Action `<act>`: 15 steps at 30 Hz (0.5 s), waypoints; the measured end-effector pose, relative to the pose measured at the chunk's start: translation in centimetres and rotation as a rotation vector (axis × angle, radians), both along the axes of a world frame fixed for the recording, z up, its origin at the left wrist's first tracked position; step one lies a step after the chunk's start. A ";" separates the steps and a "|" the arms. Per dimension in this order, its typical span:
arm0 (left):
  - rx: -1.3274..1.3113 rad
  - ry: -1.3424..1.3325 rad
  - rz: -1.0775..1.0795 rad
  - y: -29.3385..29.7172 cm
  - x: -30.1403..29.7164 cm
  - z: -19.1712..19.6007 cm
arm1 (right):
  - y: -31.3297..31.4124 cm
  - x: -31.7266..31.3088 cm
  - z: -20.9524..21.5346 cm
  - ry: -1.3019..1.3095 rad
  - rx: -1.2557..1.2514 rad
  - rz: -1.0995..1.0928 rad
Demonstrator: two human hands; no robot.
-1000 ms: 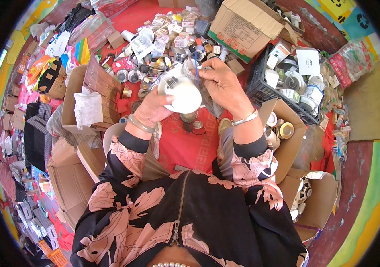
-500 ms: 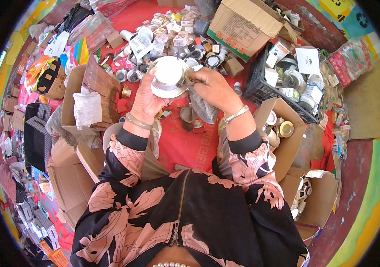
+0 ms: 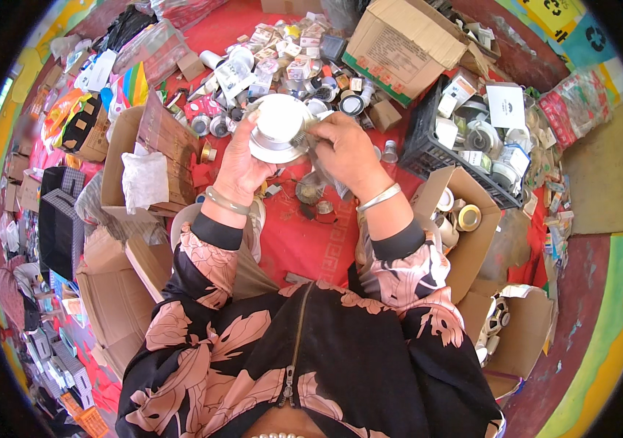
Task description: The person cleans a white circular electronic housing by hand using a cloth, wipes both the internal and external surfaces, and moves a wire.
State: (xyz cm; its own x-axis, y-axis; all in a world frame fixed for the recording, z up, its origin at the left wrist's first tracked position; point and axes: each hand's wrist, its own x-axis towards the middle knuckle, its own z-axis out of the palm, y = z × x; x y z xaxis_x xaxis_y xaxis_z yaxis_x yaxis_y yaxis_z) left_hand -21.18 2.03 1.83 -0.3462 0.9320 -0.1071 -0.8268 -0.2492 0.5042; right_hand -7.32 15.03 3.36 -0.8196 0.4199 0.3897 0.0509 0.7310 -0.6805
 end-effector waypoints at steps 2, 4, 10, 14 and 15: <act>-0.025 0.004 -0.062 0.0 0.1 0.1 | -0.2 0.0 0.0 0.092 0.148 -0.030; -0.032 -0.013 -0.076 -0.3 -0.2 0.4 | 0.1 0.1 0.1 0.179 0.150 -0.012; 0.048 -0.019 -0.154 -0.8 0.1 0.4 | 0.9 -0.1 0.9 0.215 0.255 -0.018; 0.034 -0.039 -0.071 -0.9 -0.2 0.6 | 0.5 -0.3 0.5 0.197 0.368 0.012; 0.020 -0.046 -0.033 -1.0 -0.3 0.7 | 0.3 -0.4 0.4 0.189 0.399 0.025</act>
